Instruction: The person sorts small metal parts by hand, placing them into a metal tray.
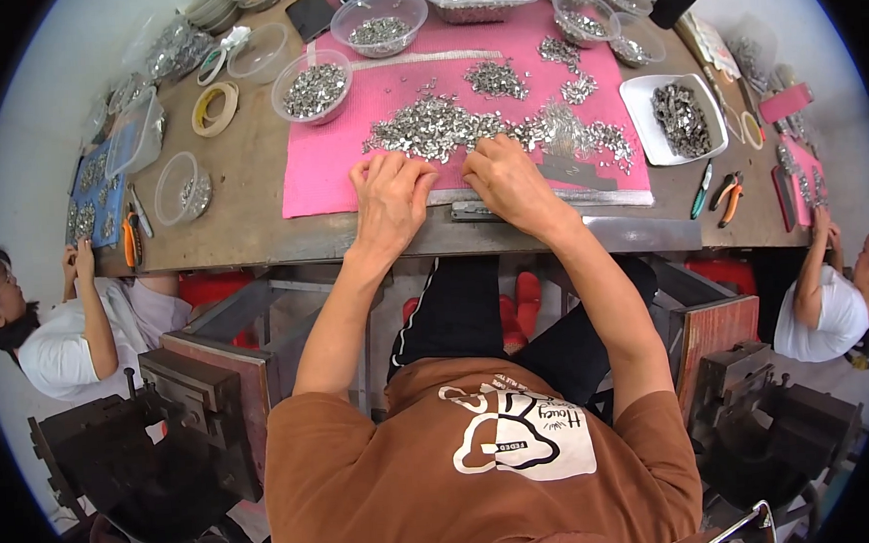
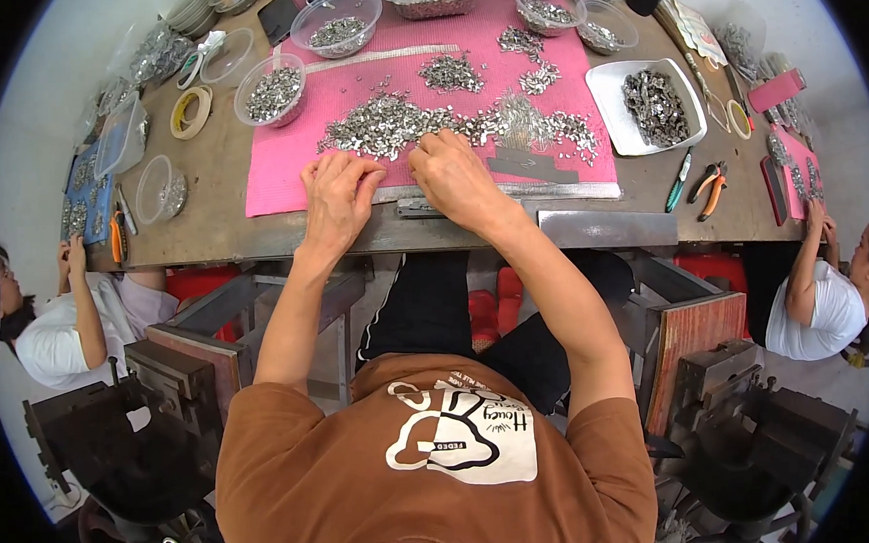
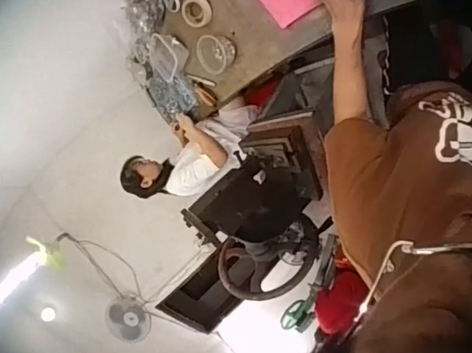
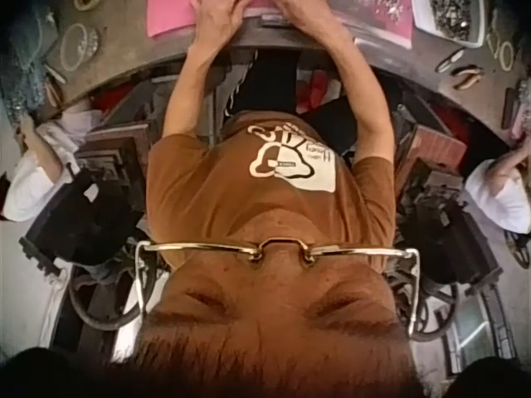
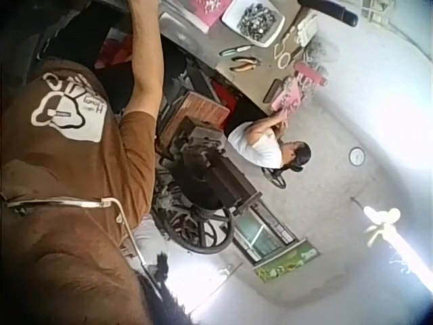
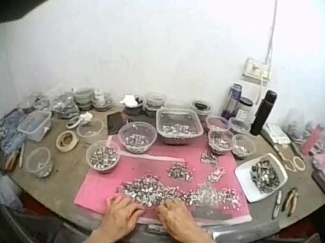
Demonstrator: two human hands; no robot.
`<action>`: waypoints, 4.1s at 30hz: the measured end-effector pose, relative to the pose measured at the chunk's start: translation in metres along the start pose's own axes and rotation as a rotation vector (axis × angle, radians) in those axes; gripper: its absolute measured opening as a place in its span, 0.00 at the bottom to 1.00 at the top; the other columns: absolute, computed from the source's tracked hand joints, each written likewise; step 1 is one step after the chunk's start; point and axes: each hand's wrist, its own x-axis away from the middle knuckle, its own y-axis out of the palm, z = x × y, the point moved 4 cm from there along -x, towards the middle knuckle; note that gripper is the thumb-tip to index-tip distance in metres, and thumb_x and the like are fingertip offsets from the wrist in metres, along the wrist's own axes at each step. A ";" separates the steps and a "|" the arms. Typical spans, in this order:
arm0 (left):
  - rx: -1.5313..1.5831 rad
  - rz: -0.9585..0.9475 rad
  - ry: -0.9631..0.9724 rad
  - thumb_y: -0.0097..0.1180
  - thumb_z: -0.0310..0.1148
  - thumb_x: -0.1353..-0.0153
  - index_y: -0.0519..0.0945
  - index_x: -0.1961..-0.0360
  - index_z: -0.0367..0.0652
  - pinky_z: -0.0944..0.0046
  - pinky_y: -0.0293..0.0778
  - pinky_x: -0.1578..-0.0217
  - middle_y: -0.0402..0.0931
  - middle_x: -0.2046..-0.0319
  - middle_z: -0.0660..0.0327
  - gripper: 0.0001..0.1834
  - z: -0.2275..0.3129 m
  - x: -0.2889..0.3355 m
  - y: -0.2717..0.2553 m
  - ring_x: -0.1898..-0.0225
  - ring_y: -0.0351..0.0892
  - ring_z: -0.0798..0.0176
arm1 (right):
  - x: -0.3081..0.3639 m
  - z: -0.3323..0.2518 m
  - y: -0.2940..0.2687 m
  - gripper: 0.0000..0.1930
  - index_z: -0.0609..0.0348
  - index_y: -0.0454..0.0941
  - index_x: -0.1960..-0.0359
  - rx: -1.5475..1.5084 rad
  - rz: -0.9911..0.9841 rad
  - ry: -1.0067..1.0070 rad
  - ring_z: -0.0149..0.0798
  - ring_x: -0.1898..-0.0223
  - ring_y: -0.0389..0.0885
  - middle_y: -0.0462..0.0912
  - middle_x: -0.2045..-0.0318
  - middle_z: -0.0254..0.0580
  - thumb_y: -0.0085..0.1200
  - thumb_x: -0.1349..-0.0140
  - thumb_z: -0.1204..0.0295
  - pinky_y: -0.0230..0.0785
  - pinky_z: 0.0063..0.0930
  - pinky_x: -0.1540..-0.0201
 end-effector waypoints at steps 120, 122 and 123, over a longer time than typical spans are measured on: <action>0.027 0.100 0.083 0.63 0.28 0.38 0.85 0.60 0.47 0.54 0.61 0.49 0.79 0.66 0.64 0.06 0.006 -0.032 0.017 0.59 0.75 0.58 | -0.025 0.027 0.008 0.04 0.60 0.81 0.67 0.087 0.155 0.042 0.50 0.59 0.77 0.78 0.66 0.46 0.61 0.41 0.74 0.70 0.43 0.55; 0.025 0.083 0.086 0.63 0.29 0.38 0.85 0.60 0.48 0.54 0.61 0.49 0.79 0.66 0.65 0.06 0.004 -0.037 0.018 0.59 0.75 0.58 | -0.020 0.028 -0.006 0.03 0.61 0.81 0.67 0.001 0.150 0.069 0.51 0.60 0.77 0.78 0.67 0.47 0.61 0.41 0.75 0.70 0.43 0.55; 0.020 0.067 0.089 0.64 0.30 0.39 0.86 0.60 0.48 0.53 0.60 0.48 0.79 0.66 0.65 0.06 0.004 -0.039 0.020 0.58 0.75 0.59 | -0.017 0.029 -0.014 0.03 0.62 0.80 0.68 -0.087 0.146 0.095 0.51 0.60 0.77 0.78 0.67 0.47 0.60 0.40 0.76 0.71 0.43 0.55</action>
